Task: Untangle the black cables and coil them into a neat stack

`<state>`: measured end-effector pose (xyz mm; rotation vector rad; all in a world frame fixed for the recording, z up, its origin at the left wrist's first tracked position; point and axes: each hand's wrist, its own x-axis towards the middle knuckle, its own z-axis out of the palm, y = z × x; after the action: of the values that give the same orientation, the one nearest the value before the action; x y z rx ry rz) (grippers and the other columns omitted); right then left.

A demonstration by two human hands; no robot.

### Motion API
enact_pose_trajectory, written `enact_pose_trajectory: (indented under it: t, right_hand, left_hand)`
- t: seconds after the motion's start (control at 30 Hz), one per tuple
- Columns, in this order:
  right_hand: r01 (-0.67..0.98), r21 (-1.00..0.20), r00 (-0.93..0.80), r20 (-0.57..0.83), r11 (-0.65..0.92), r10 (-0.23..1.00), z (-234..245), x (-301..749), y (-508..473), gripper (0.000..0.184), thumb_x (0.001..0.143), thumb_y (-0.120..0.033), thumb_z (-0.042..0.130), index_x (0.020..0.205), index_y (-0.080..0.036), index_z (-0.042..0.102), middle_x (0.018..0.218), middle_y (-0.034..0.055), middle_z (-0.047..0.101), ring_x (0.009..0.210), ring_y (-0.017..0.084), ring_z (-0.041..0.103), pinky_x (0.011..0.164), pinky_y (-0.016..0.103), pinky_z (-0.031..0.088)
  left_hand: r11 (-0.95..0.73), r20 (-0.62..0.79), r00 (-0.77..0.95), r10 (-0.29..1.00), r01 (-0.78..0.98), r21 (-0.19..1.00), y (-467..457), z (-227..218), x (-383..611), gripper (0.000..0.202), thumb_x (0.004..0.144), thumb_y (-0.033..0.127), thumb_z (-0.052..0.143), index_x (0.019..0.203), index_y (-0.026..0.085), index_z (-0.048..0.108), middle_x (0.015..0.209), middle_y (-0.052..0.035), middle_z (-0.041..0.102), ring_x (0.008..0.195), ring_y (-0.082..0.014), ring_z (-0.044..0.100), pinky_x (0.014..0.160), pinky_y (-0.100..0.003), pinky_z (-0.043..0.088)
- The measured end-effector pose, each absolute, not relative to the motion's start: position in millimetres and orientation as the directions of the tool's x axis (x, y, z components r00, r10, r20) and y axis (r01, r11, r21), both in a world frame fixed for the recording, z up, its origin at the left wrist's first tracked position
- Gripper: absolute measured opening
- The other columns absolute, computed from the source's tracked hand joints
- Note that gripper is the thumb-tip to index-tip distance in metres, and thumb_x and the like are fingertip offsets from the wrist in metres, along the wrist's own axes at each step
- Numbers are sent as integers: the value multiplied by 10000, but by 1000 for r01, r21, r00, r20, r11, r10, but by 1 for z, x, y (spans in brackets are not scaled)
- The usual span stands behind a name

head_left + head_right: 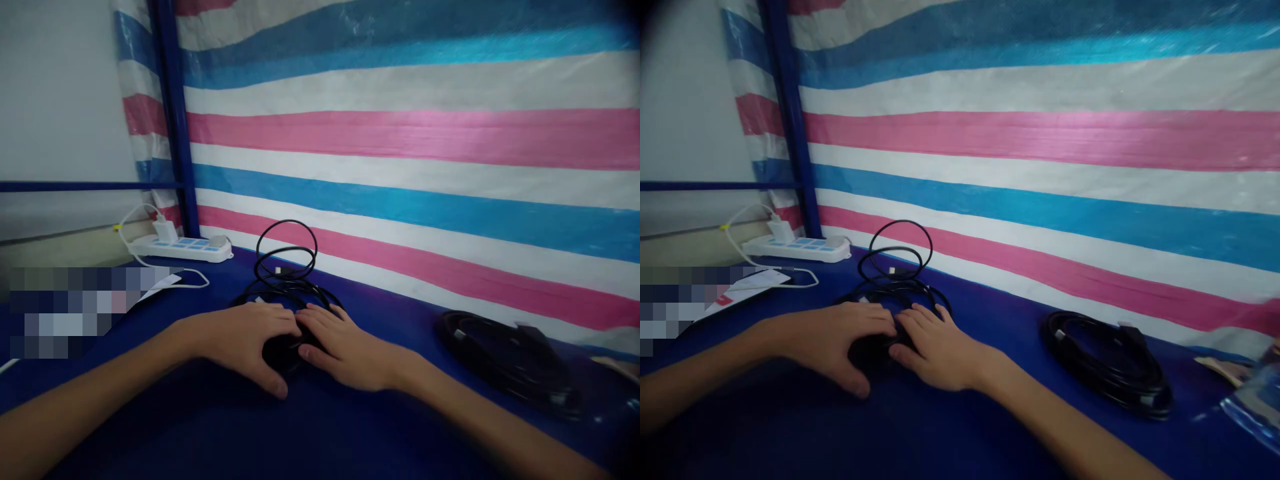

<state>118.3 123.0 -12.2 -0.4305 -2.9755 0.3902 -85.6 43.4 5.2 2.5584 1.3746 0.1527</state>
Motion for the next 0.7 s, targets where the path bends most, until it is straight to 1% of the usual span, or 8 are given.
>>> enact_pose_trajectory:
  t: [0.07,0.17,0.23,0.33,0.43,0.5,0.57,0.7]
  right_hand:
    - [282,-311,-941,92,908,324,-25,120,122,642,912,-513,317,1418,-119,279,1475,152,255,1378,264,186,1103,538,171]
    - [315,-340,-913,146,886,380,-33,125,123,833,850,-543,441,1460,-79,117,1515,161,96,1400,247,97,1116,456,220]
    - [341,-313,-897,174,886,406,-34,126,123,884,813,-544,500,1458,-71,125,1504,179,138,1388,270,152,1104,461,247]
    - [372,-265,-864,251,890,436,-36,129,117,967,761,-536,576,1470,-100,85,1476,206,204,1297,320,347,1016,477,375]
    - [388,-215,-847,300,896,439,-38,139,106,996,747,-508,611,1480,-171,26,1489,222,124,1165,325,491,887,462,474]
    - [393,-181,-859,278,901,430,-36,151,99,806,786,-511,569,1450,-201,235,1474,198,204,1162,323,488,902,478,453]
    - [373,-186,-882,234,909,410,-31,167,95,549,826,-515,515,1271,-193,509,1362,152,419,1174,291,473,955,459,416]
    - [283,-212,-912,241,935,331,-23,202,91,362,809,-489,558,942,-155,599,1108,108,588,1115,222,496,930,340,434]
  left_hand:
    - [-559,-17,572,820,807,190,37,5,-81,499,657,519,679,1051,225,590,1065,-49,610,962,-223,557,825,-305,397]
    - [-521,-16,526,850,846,114,34,4,-75,214,806,338,532,969,217,600,908,-41,648,812,-198,599,697,-284,408]
    - [-476,56,472,880,872,116,35,5,-75,240,842,247,442,1031,218,585,884,-33,664,746,-181,610,648,-274,401]
    - [-399,246,337,909,873,281,39,13,-81,361,842,262,454,1199,253,509,986,-8,666,809,-161,622,689,-249,418]
    - [-324,335,183,924,840,436,43,27,-92,303,815,303,474,1091,245,584,846,10,664,701,-141,610,673,-244,433]
    - [-228,396,22,918,847,481,47,34,-104,284,819,344,449,1020,223,611,650,15,607,550,-134,561,598,-257,425]
    - [-80,438,-196,878,841,536,52,36,-119,321,836,395,415,1025,208,596,533,22,517,448,-133,495,507,-261,391]
    - [132,370,-399,839,809,573,65,28,-151,371,822,457,427,1045,194,565,641,-5,532,465,-129,464,459,-254,349]
